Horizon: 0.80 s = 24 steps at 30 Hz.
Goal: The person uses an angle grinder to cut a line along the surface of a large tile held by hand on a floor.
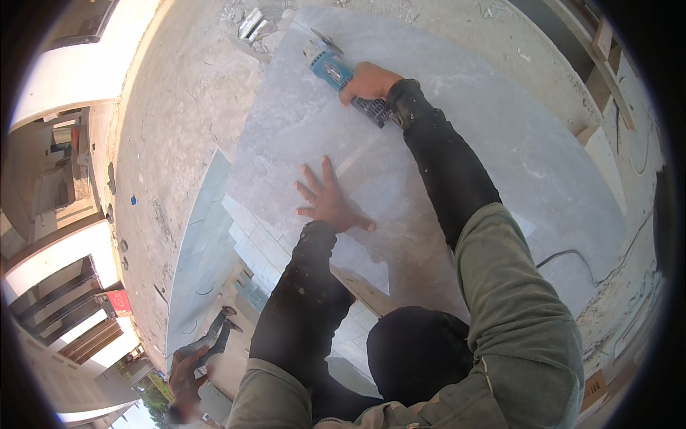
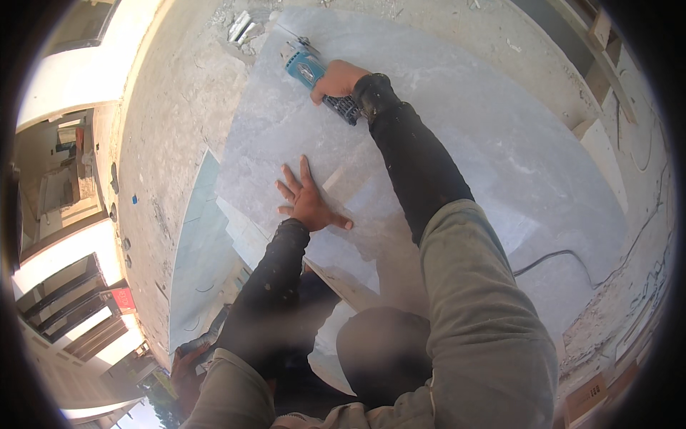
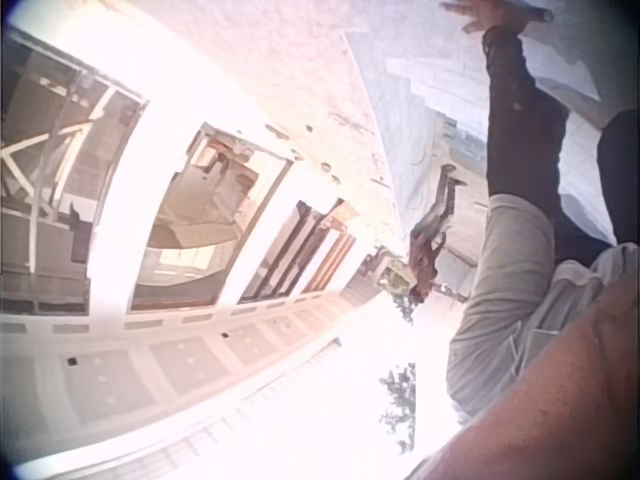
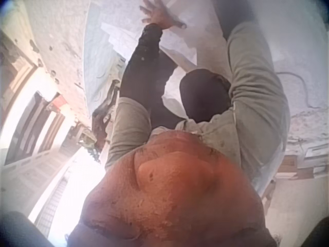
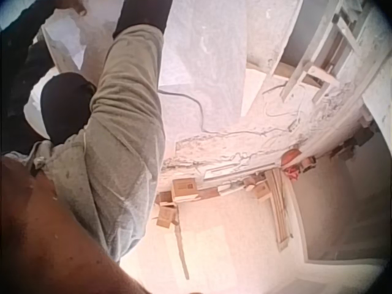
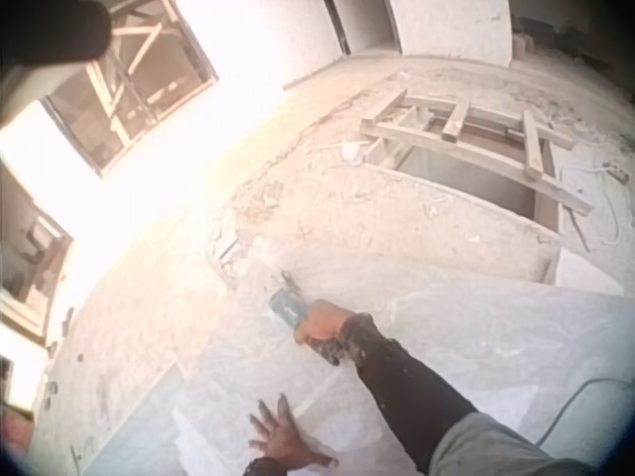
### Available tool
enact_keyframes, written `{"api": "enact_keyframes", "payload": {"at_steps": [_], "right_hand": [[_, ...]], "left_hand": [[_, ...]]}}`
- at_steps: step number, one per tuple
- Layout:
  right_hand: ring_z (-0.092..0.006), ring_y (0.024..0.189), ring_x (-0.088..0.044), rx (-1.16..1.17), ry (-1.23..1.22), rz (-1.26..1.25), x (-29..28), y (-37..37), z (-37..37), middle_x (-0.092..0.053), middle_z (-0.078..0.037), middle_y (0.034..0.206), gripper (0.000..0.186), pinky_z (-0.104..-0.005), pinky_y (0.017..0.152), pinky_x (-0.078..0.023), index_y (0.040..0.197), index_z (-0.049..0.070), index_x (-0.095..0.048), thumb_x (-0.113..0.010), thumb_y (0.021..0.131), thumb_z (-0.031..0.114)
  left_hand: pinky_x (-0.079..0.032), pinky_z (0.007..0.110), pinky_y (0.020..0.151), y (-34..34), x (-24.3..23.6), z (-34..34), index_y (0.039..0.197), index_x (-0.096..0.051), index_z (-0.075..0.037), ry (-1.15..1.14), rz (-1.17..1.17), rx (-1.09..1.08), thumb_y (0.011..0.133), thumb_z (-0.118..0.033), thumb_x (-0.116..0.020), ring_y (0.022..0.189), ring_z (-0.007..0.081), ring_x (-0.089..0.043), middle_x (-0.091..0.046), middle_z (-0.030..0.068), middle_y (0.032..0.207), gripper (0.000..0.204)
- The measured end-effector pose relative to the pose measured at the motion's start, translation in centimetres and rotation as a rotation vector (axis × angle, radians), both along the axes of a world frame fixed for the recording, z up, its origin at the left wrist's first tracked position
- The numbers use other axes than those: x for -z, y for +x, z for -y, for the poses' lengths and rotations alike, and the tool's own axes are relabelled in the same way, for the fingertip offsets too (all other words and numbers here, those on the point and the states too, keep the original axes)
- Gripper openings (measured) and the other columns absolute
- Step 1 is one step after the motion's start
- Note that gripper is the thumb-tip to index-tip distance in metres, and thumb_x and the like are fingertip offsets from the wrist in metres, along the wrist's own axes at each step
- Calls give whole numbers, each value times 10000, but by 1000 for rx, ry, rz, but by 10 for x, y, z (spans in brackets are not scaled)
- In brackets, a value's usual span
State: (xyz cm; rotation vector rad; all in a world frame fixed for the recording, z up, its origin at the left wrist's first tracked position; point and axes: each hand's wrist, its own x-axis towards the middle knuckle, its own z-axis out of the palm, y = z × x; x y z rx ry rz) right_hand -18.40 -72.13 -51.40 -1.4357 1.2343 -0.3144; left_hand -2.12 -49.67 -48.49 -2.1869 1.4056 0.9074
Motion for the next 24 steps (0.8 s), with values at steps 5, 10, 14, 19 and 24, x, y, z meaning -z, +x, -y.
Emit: {"api": "enact_keyframes", "payload": {"at_steps": [5,10,14,19,24], "right_hand": [[-338,836,-748,-37,10,-43,9,4,14,-764,-232,1011,620,-424,751,-576,1055,-107,-761,-868,634,335],[-336,848,-749,-47,9,-73,-1,9,17,-765,-230,1029,628,-422,756,-578,1081,-94,-765,-860,639,342],[-339,855,-750,-21,14,-113,-3,9,17,-764,-233,1029,622,-419,766,-580,1083,-93,-766,-855,653,347],[-337,865,-748,-44,4,-124,-7,8,16,-764,-232,1018,603,-417,770,-573,1072,-89,-770,-850,665,348],[-327,838,-736,-64,20,-52,-4,3,9,-760,-220,999,592,-418,763,-561,1049,-91,-764,-854,662,348]], "left_hand": [[-83,873,1140,-2,1,1,1708,113,-252,-3,-1,11,332,-384,-1093,1588,574,156,221,292,1730,1834],[-102,890,1118,4,8,-1,1697,154,-255,-2,10,9,286,-407,-1103,1577,590,176,266,284,1719,1896],[-104,891,1117,3,9,-1,1697,151,-255,-4,5,17,291,-413,-1103,1576,591,178,265,287,1718,1891],[-105,891,1118,2,8,-1,1698,144,-254,0,6,18,298,-416,-1104,1576,589,182,262,290,1718,1883],[-98,879,1133,2,4,-3,1705,115,-255,-20,-20,-2,314,-389,-1100,1581,582,172,243,289,1724,1851]]}}
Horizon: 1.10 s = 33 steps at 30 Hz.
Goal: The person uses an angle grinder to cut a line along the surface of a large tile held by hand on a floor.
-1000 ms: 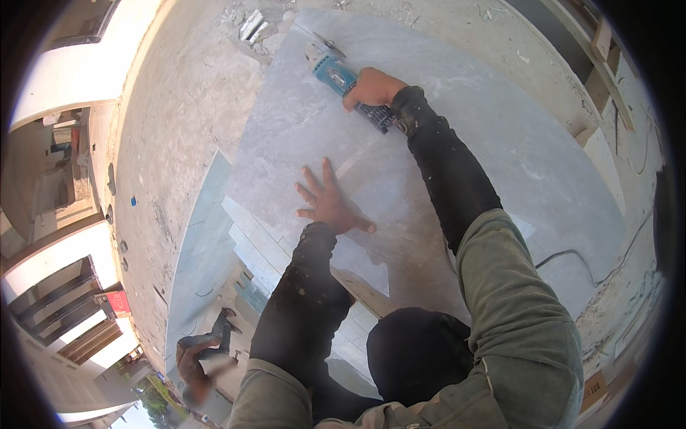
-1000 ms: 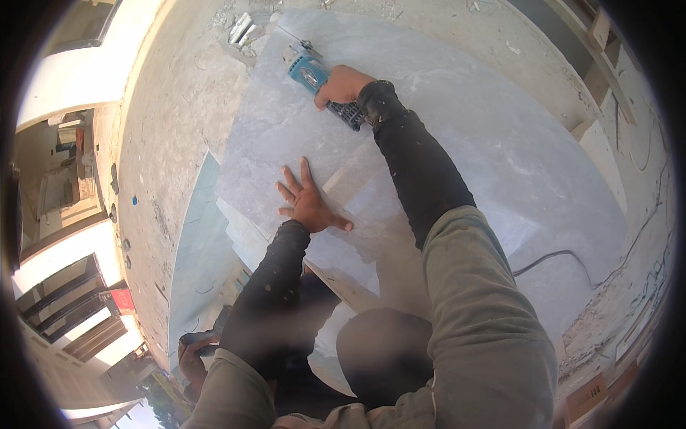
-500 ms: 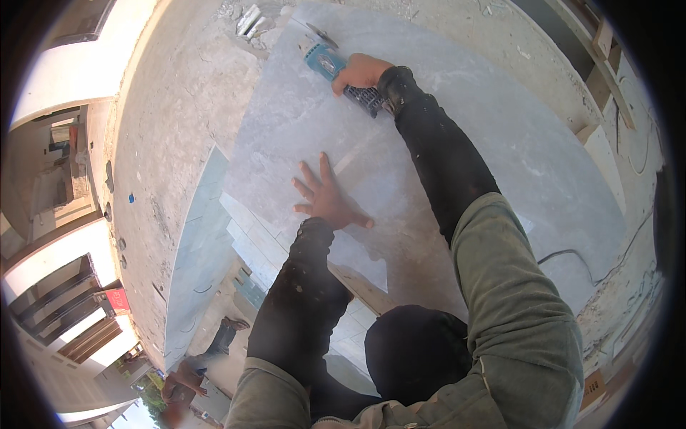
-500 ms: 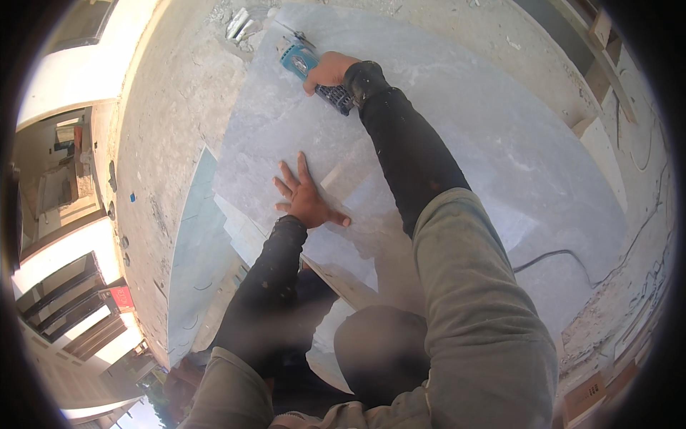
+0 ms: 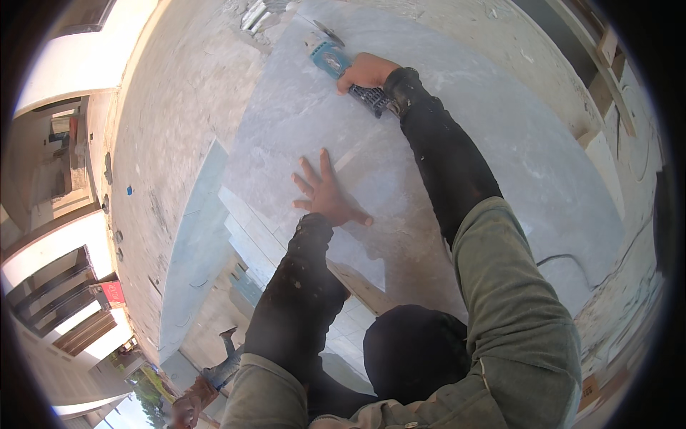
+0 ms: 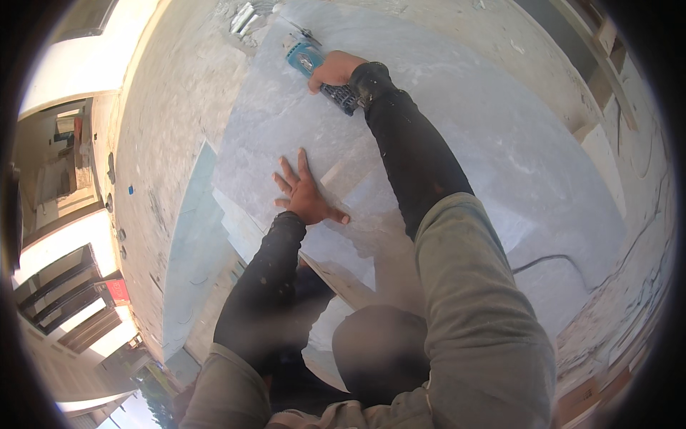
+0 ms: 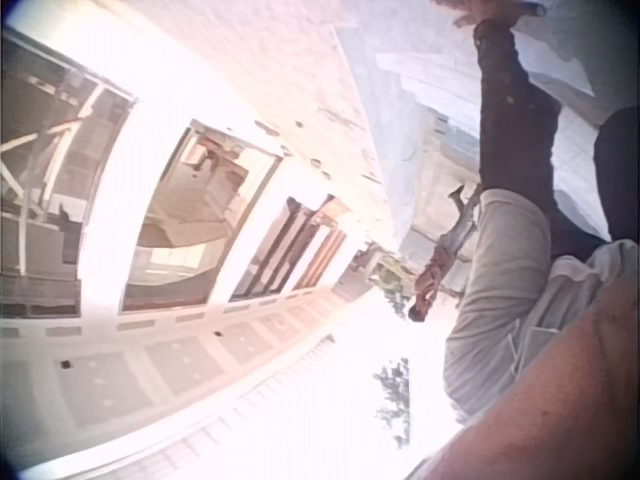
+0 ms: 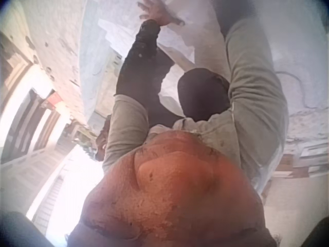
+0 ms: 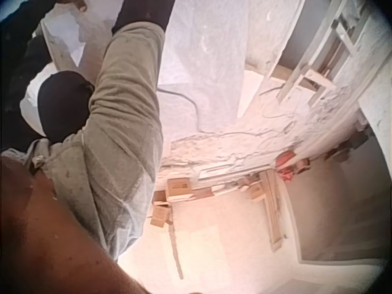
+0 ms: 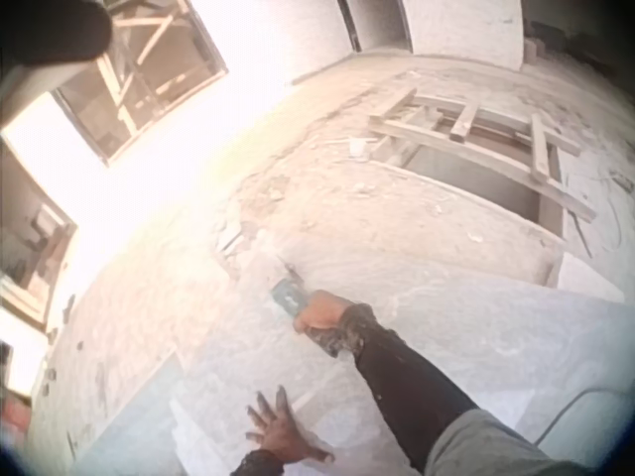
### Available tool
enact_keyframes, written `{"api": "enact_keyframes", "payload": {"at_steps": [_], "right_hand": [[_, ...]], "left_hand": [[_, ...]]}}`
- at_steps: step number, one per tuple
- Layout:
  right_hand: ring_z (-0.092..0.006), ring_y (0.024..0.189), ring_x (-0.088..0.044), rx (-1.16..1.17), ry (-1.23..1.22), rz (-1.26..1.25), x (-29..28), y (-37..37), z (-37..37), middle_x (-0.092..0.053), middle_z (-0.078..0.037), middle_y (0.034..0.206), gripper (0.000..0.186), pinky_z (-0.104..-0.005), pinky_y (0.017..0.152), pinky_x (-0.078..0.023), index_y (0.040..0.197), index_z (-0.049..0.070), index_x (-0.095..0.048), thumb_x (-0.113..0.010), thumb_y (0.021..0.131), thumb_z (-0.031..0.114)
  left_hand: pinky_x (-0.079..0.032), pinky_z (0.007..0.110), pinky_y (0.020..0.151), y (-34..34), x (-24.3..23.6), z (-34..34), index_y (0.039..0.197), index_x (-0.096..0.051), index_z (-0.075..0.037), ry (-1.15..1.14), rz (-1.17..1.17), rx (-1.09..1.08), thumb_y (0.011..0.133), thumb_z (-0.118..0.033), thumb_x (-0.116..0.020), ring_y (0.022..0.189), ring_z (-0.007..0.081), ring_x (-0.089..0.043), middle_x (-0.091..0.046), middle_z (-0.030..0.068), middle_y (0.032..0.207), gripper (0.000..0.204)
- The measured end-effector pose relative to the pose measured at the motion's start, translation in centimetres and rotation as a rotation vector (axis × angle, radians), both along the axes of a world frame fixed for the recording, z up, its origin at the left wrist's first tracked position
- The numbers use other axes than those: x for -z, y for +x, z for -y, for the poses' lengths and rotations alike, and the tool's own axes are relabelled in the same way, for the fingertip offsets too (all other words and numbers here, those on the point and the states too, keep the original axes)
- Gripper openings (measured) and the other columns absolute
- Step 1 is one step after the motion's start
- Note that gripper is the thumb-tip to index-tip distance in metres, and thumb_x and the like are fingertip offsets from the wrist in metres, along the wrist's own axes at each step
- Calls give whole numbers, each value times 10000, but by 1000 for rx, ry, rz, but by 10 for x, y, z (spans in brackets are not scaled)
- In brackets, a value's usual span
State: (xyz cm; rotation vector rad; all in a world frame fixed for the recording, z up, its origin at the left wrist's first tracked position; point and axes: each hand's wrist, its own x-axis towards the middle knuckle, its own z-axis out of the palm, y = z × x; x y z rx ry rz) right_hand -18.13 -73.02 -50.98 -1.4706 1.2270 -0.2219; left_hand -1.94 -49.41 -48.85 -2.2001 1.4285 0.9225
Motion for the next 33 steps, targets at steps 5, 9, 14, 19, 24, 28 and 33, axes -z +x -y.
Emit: {"api": "enact_keyframes", "payload": {"at_steps": [5,9,14,19,24,28,33], "right_hand": [[-329,829,-732,15,-34,33,11,-3,-7,-758,-219,988,585,-412,774,-564,1031,-94,-763,-866,652,339],[-338,838,-738,43,-32,28,12,-7,-15,-758,-226,984,587,-408,790,-571,1024,-107,-761,-876,649,329],[-343,852,-746,54,-31,37,5,-14,-29,-758,-240,981,608,-408,790,-575,1026,-128,-756,-886,647,329],[-338,846,-744,53,-49,34,8,-20,-31,-755,-239,971,625,-416,782,-576,1030,-132,-751,-886,638,335],[-298,725,-696,91,-42,86,10,-16,-29,-724,-211,860,526,-406,683,-540,937,-142,-739,-866,637,271],[-307,757,-710,66,-33,67,15,-7,-20,-736,-213,905,568,-406,712,-551,993,-129,-746,-867,640,299],[-335,850,-740,34,-36,-12,8,-7,-14,-761,-217,1015,646,-416,783,-573,1109,-94,-757,-862,646,344]], "left_hand": [[-106,885,1124,0,0,1,1703,122,-261,2,5,-2,298,-396,-1104,1576,587,181,271,283,1717,1870],[-108,882,1125,0,0,1,1704,120,-259,7,8,6,299,-399,-1103,1576,590,174,273,287,1715,1869],[-110,878,1127,1,1,0,1702,129,-253,1,18,14,298,-405,-1103,1577,590,172,273,295,1712,1874],[-99,872,1148,-4,-4,3,1714,97,-248,13,26,20,363,-360,-1081,1589,579,135,215,299,1728,1796],[-93,874,1148,-4,-5,2,1712,98,-253,11,24,13,362,-363,-1077,1589,578,138,225,291,1728,1792],[-125,879,1134,2,4,0,1699,128,-248,1,37,24,292,-407,-1109,1580,589,157,250,299,1716,1880],[-66,875,1149,0,1,0,1710,104,-274,5,21,9,356,-368,-1080,1591,566,159,235,287,1728,1802]]}}
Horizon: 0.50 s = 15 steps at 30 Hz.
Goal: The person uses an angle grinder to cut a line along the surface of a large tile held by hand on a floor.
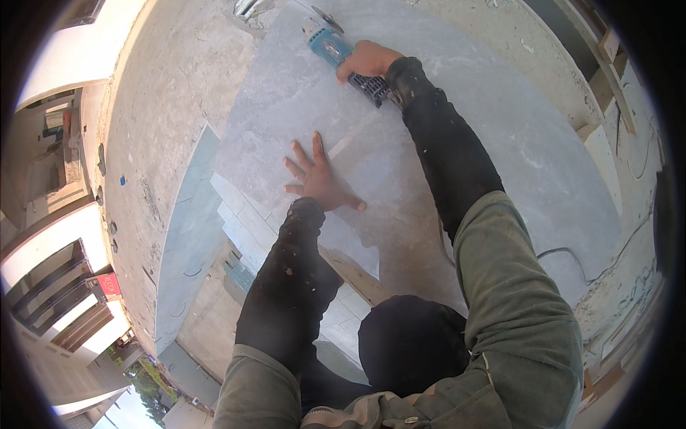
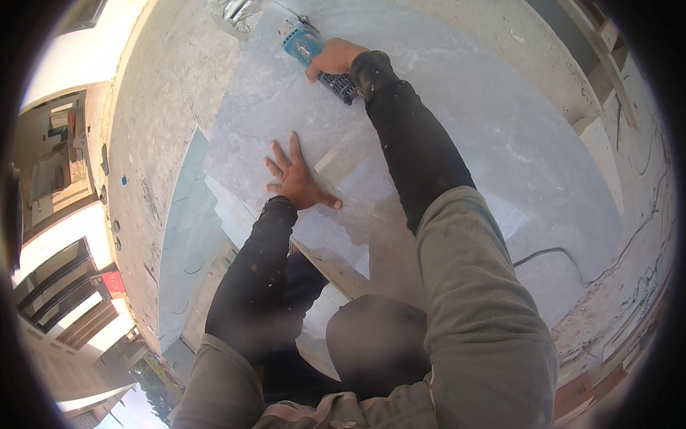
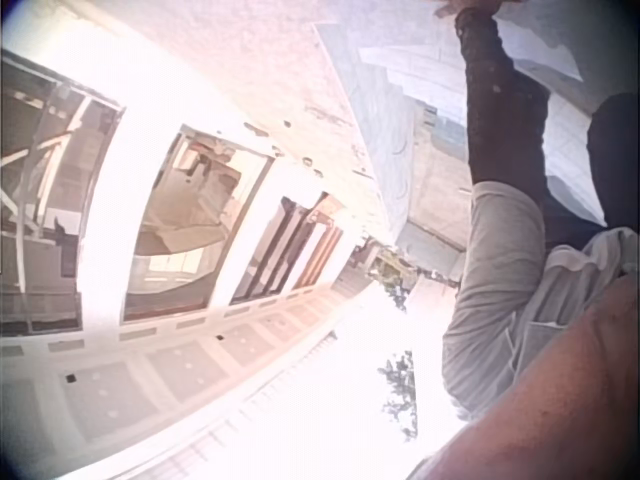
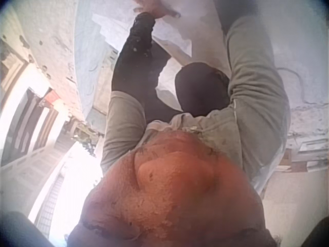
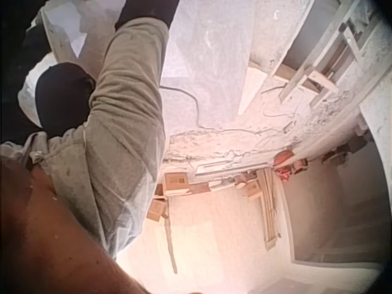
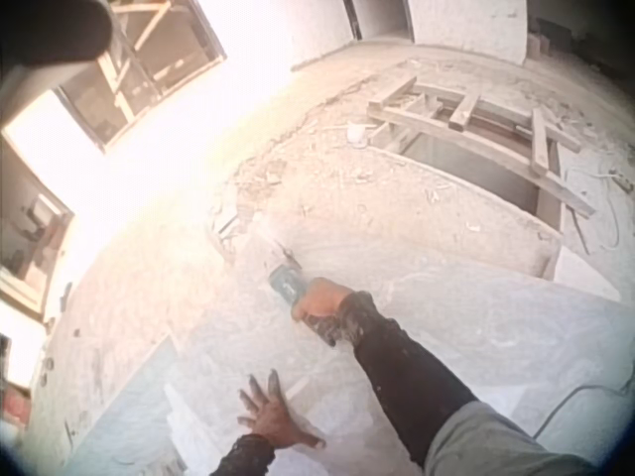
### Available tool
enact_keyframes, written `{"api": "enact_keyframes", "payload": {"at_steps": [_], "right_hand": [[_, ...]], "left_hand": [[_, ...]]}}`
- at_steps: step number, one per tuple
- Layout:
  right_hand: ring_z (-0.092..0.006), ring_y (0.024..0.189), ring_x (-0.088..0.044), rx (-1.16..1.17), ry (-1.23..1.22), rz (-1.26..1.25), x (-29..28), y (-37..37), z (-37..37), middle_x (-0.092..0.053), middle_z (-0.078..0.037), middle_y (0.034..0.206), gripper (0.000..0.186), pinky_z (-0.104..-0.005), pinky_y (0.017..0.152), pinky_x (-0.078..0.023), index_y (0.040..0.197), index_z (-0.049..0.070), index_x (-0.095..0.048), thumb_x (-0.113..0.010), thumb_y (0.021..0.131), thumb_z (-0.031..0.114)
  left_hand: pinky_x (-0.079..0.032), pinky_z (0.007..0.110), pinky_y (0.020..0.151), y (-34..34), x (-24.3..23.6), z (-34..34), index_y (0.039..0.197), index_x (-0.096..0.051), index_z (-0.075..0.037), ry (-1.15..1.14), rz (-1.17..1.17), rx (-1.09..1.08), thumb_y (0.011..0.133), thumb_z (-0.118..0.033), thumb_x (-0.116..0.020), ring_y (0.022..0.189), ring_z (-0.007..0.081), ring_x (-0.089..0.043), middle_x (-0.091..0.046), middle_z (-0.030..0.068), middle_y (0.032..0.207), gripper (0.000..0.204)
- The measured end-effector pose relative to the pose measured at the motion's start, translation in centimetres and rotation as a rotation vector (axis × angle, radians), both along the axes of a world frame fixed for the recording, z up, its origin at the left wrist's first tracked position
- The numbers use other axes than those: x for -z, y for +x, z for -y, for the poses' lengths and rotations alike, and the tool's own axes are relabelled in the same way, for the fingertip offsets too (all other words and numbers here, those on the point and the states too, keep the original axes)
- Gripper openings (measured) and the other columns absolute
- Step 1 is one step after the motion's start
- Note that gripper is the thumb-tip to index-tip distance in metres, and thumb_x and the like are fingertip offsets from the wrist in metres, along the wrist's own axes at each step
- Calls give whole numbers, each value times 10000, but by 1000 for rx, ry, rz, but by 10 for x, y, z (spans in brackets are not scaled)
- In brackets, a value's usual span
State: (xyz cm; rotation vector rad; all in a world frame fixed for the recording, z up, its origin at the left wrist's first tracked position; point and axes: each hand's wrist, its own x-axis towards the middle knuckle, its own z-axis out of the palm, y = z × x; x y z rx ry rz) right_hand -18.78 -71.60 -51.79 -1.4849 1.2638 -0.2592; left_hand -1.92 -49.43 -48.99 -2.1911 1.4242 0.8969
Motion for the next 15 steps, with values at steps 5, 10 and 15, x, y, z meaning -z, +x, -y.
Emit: {"api": "enact_keyframes", "payload": {"at_steps": [5,10,15], "right_hand": [[-335,826,-723,-17,-25,-16,-1,0,5,-753,-222,1002,634,-418,762,-558,1070,-100,-762,-852,648,364],[-320,759,-692,1,-11,-7,1,-1,4,-742,-212,935,607,-414,706,-530,1023,-111,-761,-855,653,361],[-295,729,-677,7,35,48,0,1,2,-728,-176,872,533,-399,691,-522,972,-91,-765,-863,652,323]], "left_hand": [[-69,872,1150,-4,-3,0,1710,110,-280,7,-3,-9,357,-372,-1080,1593,563,155,235,286,1728,1803],[-80,875,1146,-4,0,0,1710,108,-279,-12,-14,-2,362,-375,-1079,1594,567,141,222,291,1731,1799],[-116,881,1127,-2,0,0,1703,122,-274,-12,13,2,299,-401,-1107,1577,596,159,251,303,1715,1871]]}}
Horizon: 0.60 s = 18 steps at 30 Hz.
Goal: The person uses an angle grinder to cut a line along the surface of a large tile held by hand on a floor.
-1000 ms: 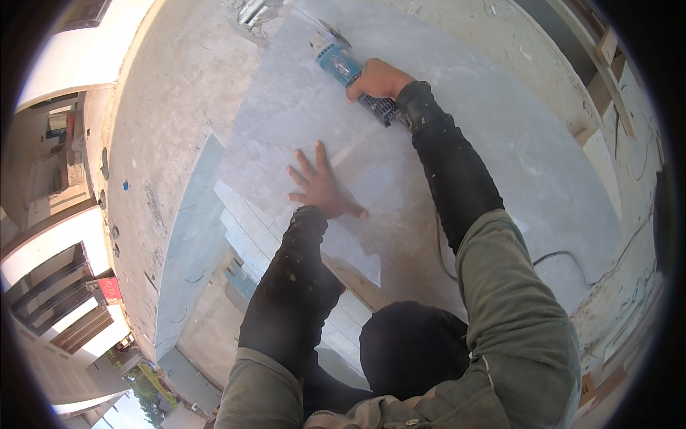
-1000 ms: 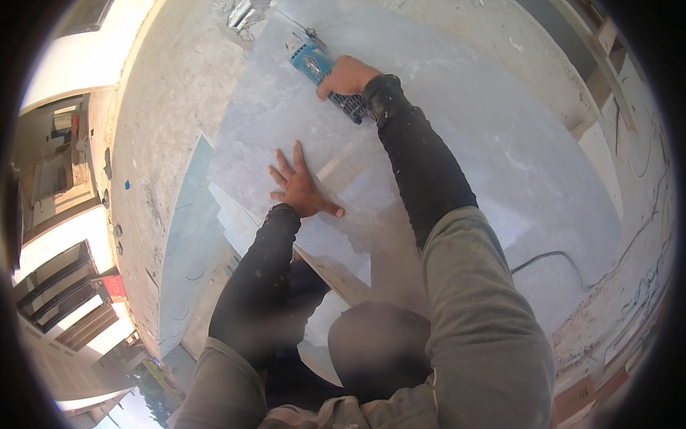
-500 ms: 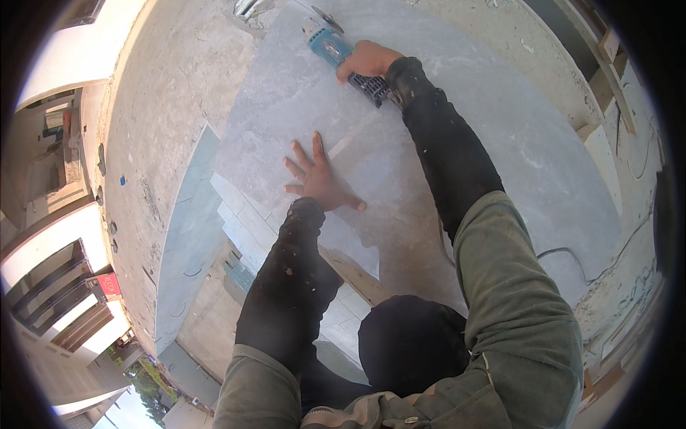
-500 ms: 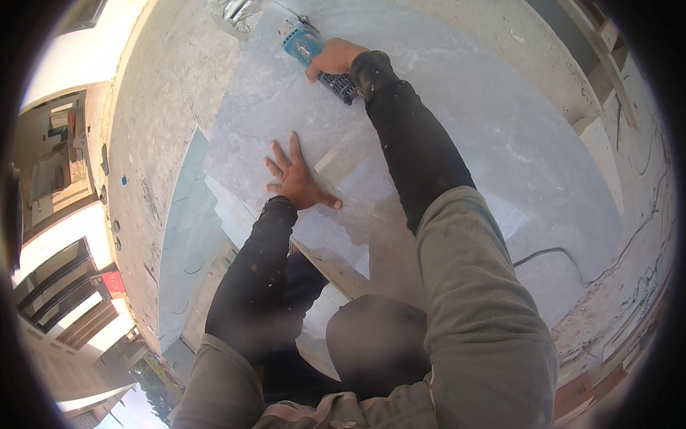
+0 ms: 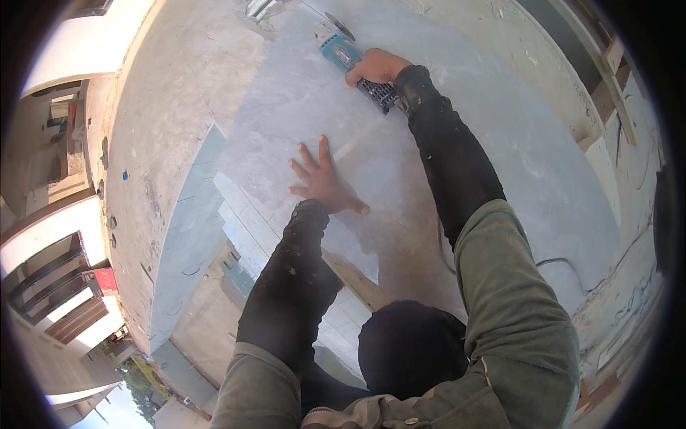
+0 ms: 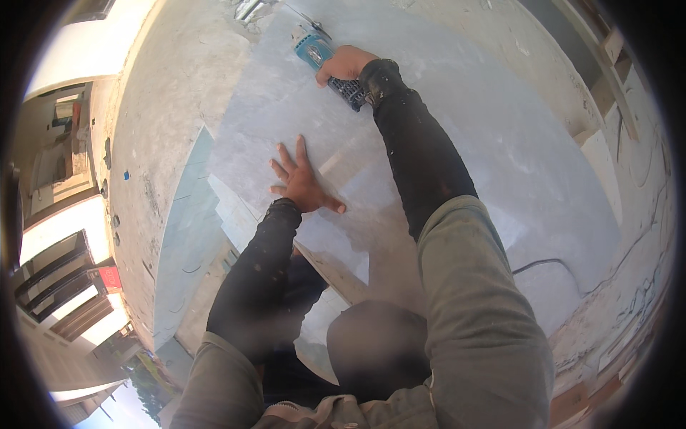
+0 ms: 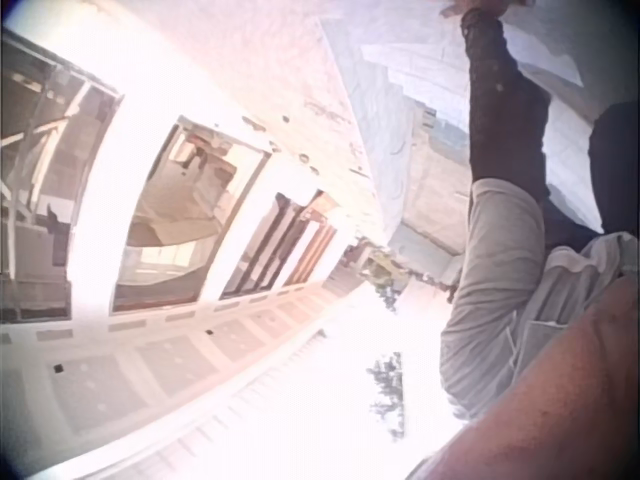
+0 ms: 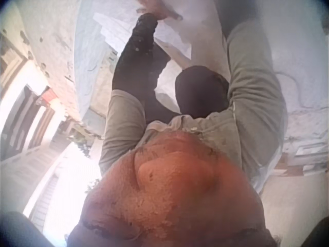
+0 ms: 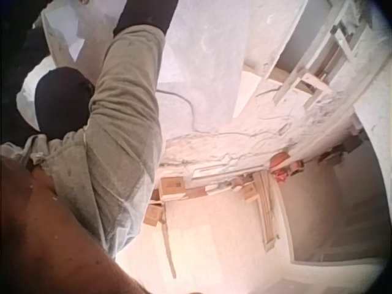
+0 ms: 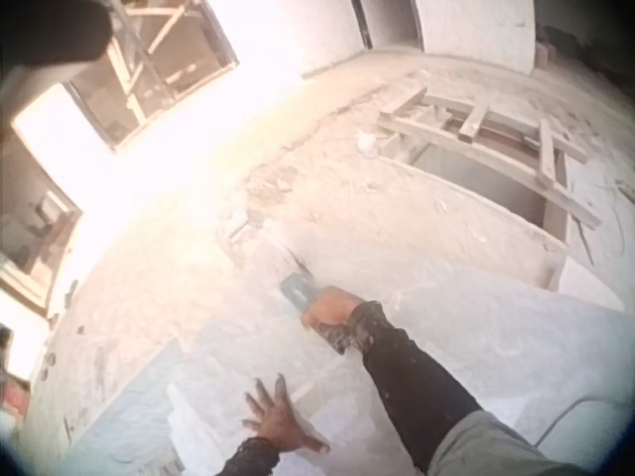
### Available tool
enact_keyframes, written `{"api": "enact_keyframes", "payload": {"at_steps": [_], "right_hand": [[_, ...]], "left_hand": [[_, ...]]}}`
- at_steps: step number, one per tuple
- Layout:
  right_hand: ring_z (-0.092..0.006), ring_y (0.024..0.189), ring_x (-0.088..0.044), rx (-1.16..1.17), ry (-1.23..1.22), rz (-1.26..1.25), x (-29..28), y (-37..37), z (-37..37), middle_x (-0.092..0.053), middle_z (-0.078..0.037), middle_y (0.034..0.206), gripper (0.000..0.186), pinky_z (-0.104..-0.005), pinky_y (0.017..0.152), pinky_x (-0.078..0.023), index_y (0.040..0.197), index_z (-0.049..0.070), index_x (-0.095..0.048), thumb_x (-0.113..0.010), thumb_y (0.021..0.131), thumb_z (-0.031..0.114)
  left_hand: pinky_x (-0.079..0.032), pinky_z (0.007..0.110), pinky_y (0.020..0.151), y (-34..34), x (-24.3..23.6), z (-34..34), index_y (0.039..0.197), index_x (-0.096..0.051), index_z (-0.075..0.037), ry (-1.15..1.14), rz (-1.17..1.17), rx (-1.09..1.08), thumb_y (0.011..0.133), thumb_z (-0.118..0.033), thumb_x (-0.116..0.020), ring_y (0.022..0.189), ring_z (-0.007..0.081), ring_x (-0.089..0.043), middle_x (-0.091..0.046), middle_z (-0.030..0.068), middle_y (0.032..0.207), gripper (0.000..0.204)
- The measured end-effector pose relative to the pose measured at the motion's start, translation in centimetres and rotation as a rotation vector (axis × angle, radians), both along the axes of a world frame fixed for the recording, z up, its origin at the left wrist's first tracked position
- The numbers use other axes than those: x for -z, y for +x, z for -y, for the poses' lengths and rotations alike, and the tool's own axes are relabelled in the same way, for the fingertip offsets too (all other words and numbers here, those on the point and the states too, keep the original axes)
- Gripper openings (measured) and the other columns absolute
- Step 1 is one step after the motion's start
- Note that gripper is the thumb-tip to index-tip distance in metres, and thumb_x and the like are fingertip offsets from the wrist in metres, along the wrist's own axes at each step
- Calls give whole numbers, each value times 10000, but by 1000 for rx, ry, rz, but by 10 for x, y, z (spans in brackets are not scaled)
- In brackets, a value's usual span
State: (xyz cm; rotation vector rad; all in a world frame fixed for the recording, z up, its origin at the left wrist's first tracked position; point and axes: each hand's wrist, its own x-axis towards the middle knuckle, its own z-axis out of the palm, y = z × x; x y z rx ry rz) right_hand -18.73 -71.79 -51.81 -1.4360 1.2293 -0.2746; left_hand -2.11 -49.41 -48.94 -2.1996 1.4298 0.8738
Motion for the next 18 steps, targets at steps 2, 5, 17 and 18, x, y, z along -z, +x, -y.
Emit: {"api": "enact_keyframes", "payload": {"at_steps": [2,5,17,18], "right_hand": [[-321,797,-714,-17,16,-10,1,-3,-2,-747,-204,957,568,-414,742,-549,1029,-96,-761,-864,662,326],[-334,821,-733,-6,11,-8,3,-7,-8,-757,-224,986,591,-418,757,-563,1056,-110,-756,-870,661,316],[-323,795,-730,20,-19,7,-2,-24,-38,-757,-230,942,585,-401,743,-568,993,-125,-758,-891,642,324],[-324,799,-733,18,-18,4,-2,-25,-40,-758,-232,943,588,-401,746,-569,996,-126,-757,-891,640,322]], "left_hand": [[-116,883,1124,0,-1,1,1703,123,-277,1,-7,-3,299,-401,-1107,1576,598,162,251,306,1714,1871],[-116,886,1118,1,0,2,1702,128,-279,10,-17,-5,300,-405,-1107,1573,602,165,259,311,1711,1873],[-115,887,1127,-3,-6,0,1709,114,-273,12,2,5,372,-408,-1079,1585,585,141,218,300,1728,1797],[-115,887,1127,-3,-6,0,1709,115,-275,12,4,5,372,-407,-1078,1585,585,140,218,299,1728,1796]]}}
